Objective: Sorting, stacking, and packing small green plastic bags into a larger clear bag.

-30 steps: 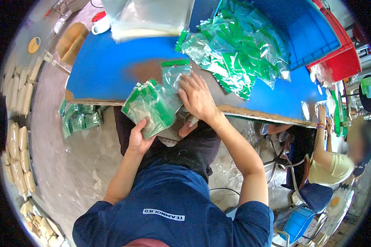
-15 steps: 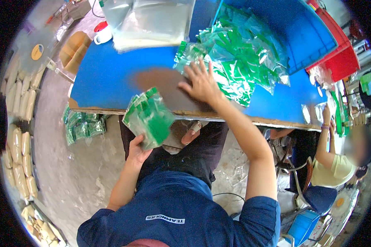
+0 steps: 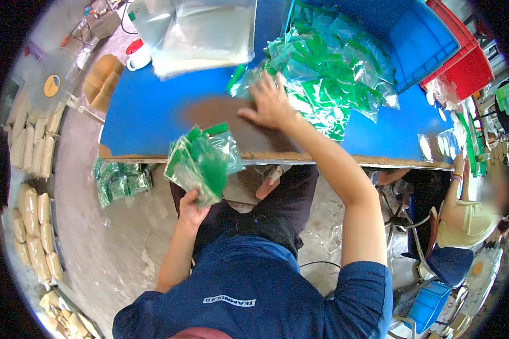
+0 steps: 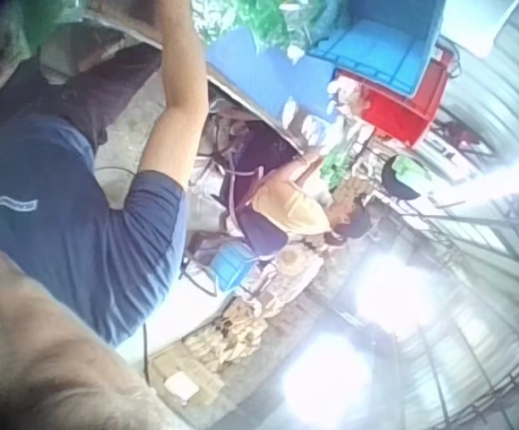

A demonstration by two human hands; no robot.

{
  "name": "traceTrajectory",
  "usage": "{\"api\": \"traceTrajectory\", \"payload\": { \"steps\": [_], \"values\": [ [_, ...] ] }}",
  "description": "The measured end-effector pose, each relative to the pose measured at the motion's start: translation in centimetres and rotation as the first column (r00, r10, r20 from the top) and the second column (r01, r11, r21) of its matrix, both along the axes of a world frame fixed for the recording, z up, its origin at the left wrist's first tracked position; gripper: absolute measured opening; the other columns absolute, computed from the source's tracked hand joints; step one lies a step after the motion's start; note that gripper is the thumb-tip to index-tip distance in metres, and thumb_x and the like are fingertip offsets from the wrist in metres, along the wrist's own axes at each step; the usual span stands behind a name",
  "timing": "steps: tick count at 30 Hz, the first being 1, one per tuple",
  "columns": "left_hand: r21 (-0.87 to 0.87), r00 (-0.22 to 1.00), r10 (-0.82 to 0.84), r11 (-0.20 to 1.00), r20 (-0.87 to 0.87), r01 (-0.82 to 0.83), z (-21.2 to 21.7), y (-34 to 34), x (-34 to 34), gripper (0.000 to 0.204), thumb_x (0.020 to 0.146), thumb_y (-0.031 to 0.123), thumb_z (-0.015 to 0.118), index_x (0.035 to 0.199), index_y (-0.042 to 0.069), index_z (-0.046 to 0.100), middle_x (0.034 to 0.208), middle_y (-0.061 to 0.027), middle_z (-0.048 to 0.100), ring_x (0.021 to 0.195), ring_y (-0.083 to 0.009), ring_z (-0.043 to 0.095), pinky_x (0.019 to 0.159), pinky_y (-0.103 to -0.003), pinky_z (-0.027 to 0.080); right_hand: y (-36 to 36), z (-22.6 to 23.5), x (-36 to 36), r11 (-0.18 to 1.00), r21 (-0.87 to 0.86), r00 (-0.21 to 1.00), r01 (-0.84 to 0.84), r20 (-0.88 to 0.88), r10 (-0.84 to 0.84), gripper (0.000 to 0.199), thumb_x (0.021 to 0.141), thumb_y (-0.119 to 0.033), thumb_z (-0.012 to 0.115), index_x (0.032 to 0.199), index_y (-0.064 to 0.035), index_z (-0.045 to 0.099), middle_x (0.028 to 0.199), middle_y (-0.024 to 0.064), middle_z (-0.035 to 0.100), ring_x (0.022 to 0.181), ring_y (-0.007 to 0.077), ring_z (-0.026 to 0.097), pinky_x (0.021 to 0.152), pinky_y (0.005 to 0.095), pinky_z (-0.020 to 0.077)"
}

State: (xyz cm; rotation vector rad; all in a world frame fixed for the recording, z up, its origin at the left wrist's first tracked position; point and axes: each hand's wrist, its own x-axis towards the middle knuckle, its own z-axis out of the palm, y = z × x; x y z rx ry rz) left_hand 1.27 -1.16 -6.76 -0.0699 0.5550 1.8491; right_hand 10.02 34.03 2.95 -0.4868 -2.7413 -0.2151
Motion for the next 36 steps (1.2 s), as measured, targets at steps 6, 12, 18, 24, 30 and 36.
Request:
{"api": "traceTrajectory", "payload": {
  "steps": [6, 12, 18, 24, 30, 36],
  "values": [
    [0.185, 0.998, -0.058, 0.981, 0.002, 0.056, 1.5, 0.0, -0.6, 0.073, 0.077, 0.015, 0.080, 0.140, 0.002, 0.047, 0.138, -0.0119, 0.056, 0.129, -0.0322, 0.051, 0.114, -0.049, 0.037, -10.4, 1.9, 2.0, 0.882, -0.405, 0.962, -0.241, -0.220, 0.162, 0.033, 0.092, -0.023, 0.063, 0.120, -0.0057, 0.062, 0.106, 0.0190, 0.055, 0.107, 0.0392, 0.053, 0.095, 0.0491, 0.0425],
    [0.005, 0.994, 0.078, 0.997, -0.078, -0.078, 2.0, 1.4, -0.4, 0.079, 0.079, 0.015, 0.078, 0.145, 0.003, 0.037, 0.142, -0.0155, 0.050, 0.133, -0.0360, 0.047, 0.115, -0.058, 0.033, -4.0, 2.8, 1.8, 0.953, -0.222, 0.831, -0.205, -0.554, 0.050, 0.027, 0.090, -0.020, 0.064, 0.108, 0.0005, 0.064, 0.115, 0.0230, 0.062, 0.105, 0.0394, 0.059, 0.091, 0.0462, 0.0485],
    [0.004, 0.992, 0.072, 0.997, -0.107, -0.072, 2.4, 0.9, 0.1, 0.080, 0.079, 0.014, 0.077, 0.146, 0.002, 0.034, 0.144, -0.0147, 0.048, 0.134, -0.0363, 0.046, 0.115, -0.057, 0.035, -2.2, -0.8, 4.2, 0.977, -0.055, 0.978, 0.204, -0.023, -0.205, 0.071, 0.097, -0.058, 0.042, 0.136, 0.0009, 0.053, 0.148, 0.0185, 0.046, 0.145, 0.0447, 0.026, 0.112, 0.0694, 0.0176],
    [0.035, 0.997, -0.021, 0.999, -0.072, 0.024, 2.8, 0.6, -0.5, 0.070, 0.078, 0.014, 0.078, 0.139, 0.005, 0.047, 0.132, -0.0075, 0.058, 0.126, -0.0271, 0.053, 0.111, -0.045, 0.040, -11.6, 1.8, 4.5, 0.787, -0.543, 0.953, -0.292, -0.232, 0.194, 0.046, 0.101, -0.031, 0.046, 0.136, -0.0008, 0.053, 0.142, 0.0197, 0.050, 0.135, 0.0411, 0.043, 0.112, 0.0513, 0.0328],
    [0.018, 0.994, 0.020, 1.000, -0.109, -0.018, 3.9, 1.3, -0.4, 0.067, 0.079, 0.010, 0.074, 0.139, 0.005, 0.047, 0.132, -0.0090, 0.058, 0.125, -0.0286, 0.054, 0.110, -0.046, 0.040, -9.5, 3.8, 3.6, 0.756, -0.564, 0.868, -0.332, -0.497, 0.010, 0.046, 0.094, -0.027, 0.062, 0.132, -0.0034, 0.054, 0.126, 0.0232, 0.060, 0.120, 0.0388, 0.056, 0.104, 0.0429, 0.0437],
    [-0.050, 0.990, 0.030, 0.998, -0.136, -0.037, 2.9, 0.6, 0.0, 0.070, 0.079, 0.013, 0.074, 0.141, 0.003, 0.043, 0.135, -0.0127, 0.056, 0.126, -0.0321, 0.053, 0.110, -0.046, 0.042, 3.3, 1.6, 10.7, 0.829, -0.195, 0.806, 0.524, -0.201, -0.556, 0.069, 0.080, -0.039, 0.077, 0.132, -0.0025, 0.049, 0.124, 0.0231, 0.058, 0.113, 0.0407, 0.057, 0.091, 0.0505, 0.0484]
  ]
}}
